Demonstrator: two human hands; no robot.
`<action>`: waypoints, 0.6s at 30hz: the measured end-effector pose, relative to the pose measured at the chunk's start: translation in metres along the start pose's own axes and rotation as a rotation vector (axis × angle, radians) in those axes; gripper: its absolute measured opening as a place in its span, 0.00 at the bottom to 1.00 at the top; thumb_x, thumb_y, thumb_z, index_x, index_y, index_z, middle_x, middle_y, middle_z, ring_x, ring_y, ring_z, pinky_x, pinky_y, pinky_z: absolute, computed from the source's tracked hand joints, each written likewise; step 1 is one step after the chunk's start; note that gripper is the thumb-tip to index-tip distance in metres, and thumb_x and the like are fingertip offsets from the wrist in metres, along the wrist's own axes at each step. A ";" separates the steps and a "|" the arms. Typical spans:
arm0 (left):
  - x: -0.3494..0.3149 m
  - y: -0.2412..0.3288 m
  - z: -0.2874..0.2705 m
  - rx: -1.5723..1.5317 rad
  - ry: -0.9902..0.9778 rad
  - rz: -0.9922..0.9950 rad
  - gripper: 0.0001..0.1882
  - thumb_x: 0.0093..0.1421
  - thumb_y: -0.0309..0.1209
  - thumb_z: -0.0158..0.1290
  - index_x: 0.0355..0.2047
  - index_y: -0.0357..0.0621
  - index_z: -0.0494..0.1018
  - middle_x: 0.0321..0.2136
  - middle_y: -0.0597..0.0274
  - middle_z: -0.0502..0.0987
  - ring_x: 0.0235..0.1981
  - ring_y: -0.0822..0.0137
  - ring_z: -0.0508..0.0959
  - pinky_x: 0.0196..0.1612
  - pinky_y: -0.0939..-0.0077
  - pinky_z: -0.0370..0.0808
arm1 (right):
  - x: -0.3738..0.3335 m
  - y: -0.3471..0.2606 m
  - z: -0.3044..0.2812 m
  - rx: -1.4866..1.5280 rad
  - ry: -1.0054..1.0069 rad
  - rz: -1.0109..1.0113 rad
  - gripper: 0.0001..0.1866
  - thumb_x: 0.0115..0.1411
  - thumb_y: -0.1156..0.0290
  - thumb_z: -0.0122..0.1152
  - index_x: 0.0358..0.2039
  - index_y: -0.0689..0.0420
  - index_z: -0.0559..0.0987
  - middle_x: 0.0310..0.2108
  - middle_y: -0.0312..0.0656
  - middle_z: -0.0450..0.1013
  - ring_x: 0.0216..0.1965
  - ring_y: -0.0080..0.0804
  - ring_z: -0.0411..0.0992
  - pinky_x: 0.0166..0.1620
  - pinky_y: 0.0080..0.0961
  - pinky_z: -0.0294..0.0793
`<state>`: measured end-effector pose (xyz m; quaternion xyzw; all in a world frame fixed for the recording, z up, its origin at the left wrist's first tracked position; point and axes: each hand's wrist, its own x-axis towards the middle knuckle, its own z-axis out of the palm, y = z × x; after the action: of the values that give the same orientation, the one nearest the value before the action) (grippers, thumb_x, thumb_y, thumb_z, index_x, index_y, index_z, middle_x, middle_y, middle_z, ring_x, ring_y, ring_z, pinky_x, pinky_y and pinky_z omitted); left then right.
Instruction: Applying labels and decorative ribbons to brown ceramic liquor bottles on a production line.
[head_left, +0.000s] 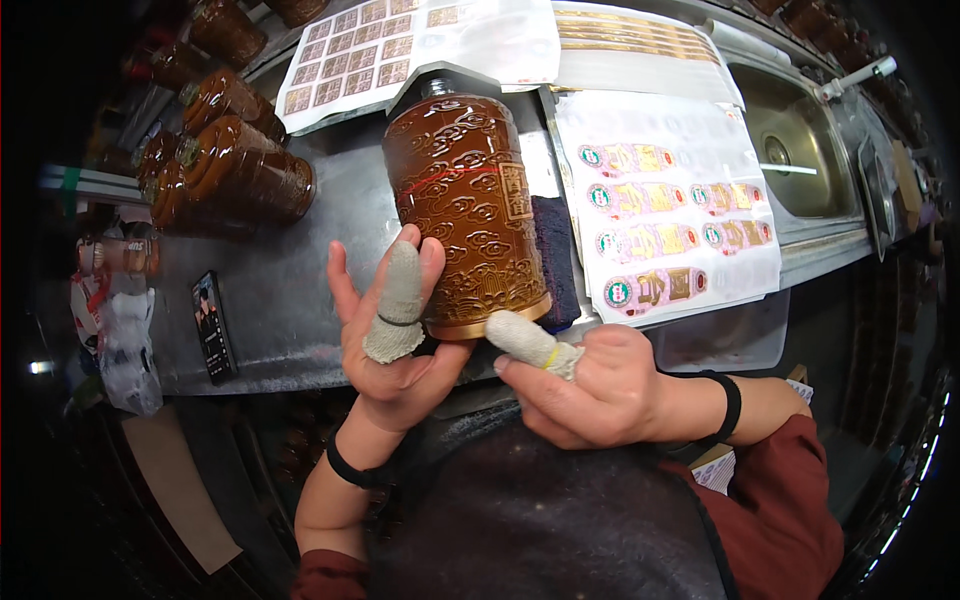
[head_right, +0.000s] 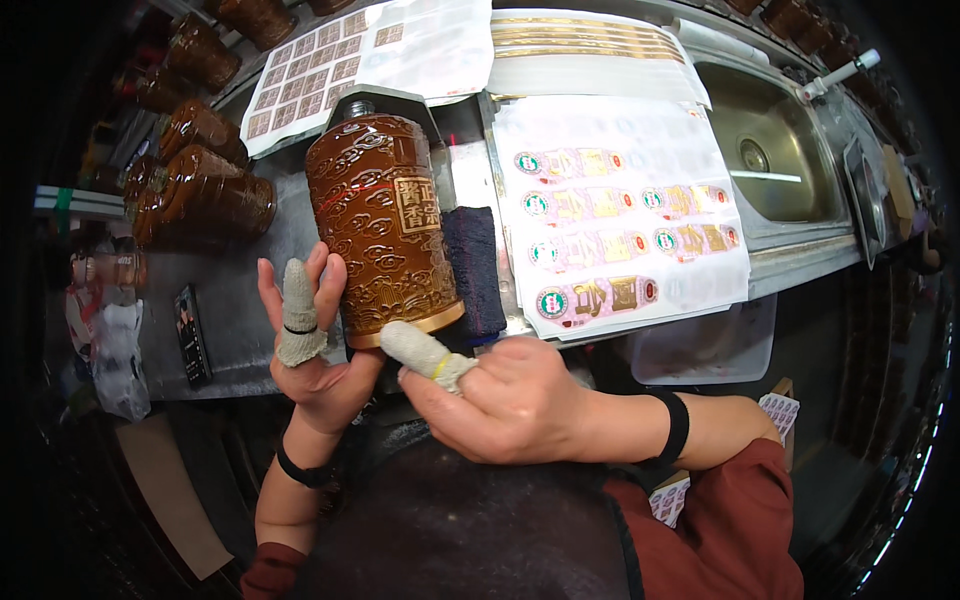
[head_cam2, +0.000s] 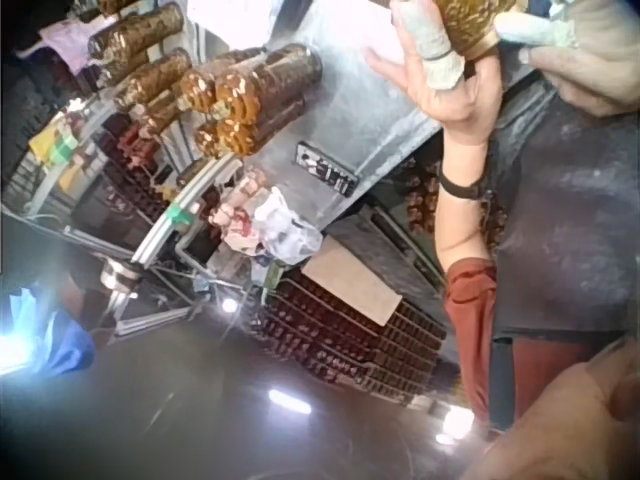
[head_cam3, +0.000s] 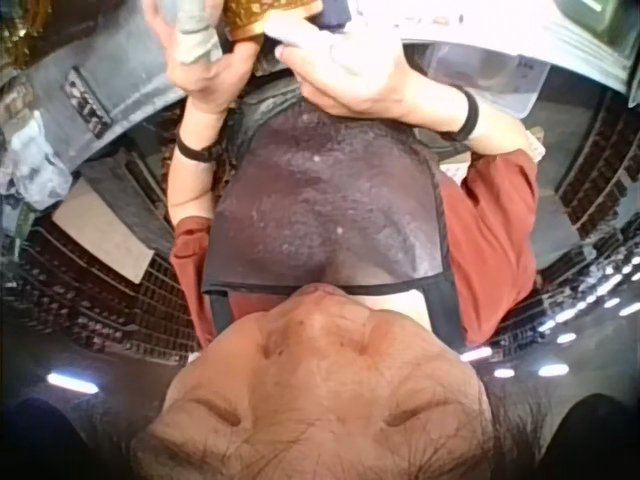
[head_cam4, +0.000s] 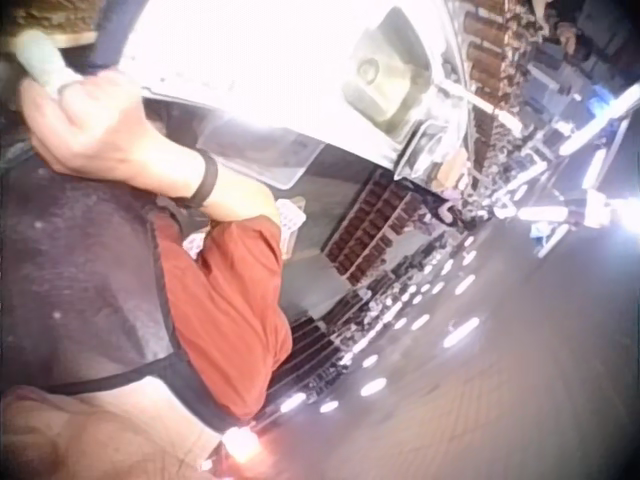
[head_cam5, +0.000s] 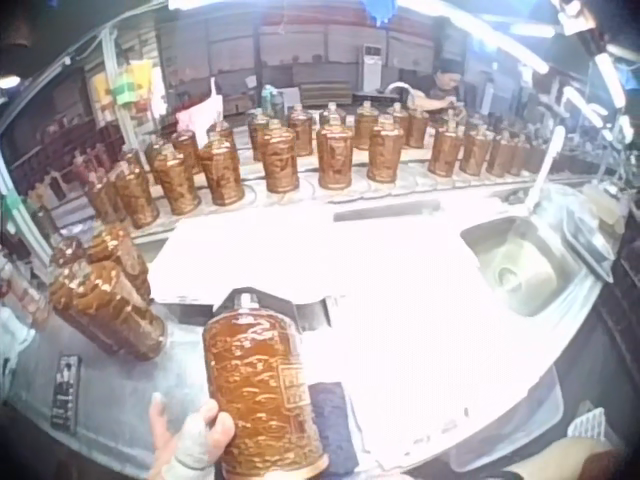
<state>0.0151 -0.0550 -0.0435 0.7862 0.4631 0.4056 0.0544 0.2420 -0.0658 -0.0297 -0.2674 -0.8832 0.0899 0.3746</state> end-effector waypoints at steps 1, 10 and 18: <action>0.001 0.002 -0.001 0.017 -0.010 -0.018 0.36 0.43 0.24 0.65 0.57 0.34 0.74 0.52 0.58 0.80 0.58 0.54 0.77 0.70 0.40 0.48 | 0.002 -0.001 0.001 -0.022 0.004 -0.028 0.19 0.42 0.74 0.67 0.39 0.56 0.85 0.21 0.28 0.71 0.16 0.21 0.66 0.21 0.21 0.61; -0.002 0.003 0.002 0.052 0.017 -0.010 0.33 0.48 0.29 0.65 0.56 0.31 0.74 0.53 0.57 0.80 0.60 0.55 0.76 0.71 0.40 0.47 | 0.019 -0.008 0.021 -0.032 -0.002 -0.044 0.18 0.42 0.69 0.70 0.38 0.50 0.86 0.17 0.24 0.57 0.15 0.15 0.62 0.19 0.17 0.54; -0.005 0.001 0.000 0.021 -0.039 -0.058 0.37 0.43 0.26 0.63 0.57 0.30 0.73 0.55 0.56 0.79 0.62 0.54 0.74 0.71 0.39 0.44 | -0.024 0.009 -0.003 0.087 0.022 0.160 0.18 0.44 0.76 0.66 0.40 0.58 0.85 0.28 0.43 0.81 0.17 0.26 0.72 0.21 0.24 0.69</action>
<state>0.0145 -0.0588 -0.0460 0.7808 0.4887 0.3834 0.0669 0.2615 -0.0715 -0.0450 -0.3215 -0.8501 0.1547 0.3873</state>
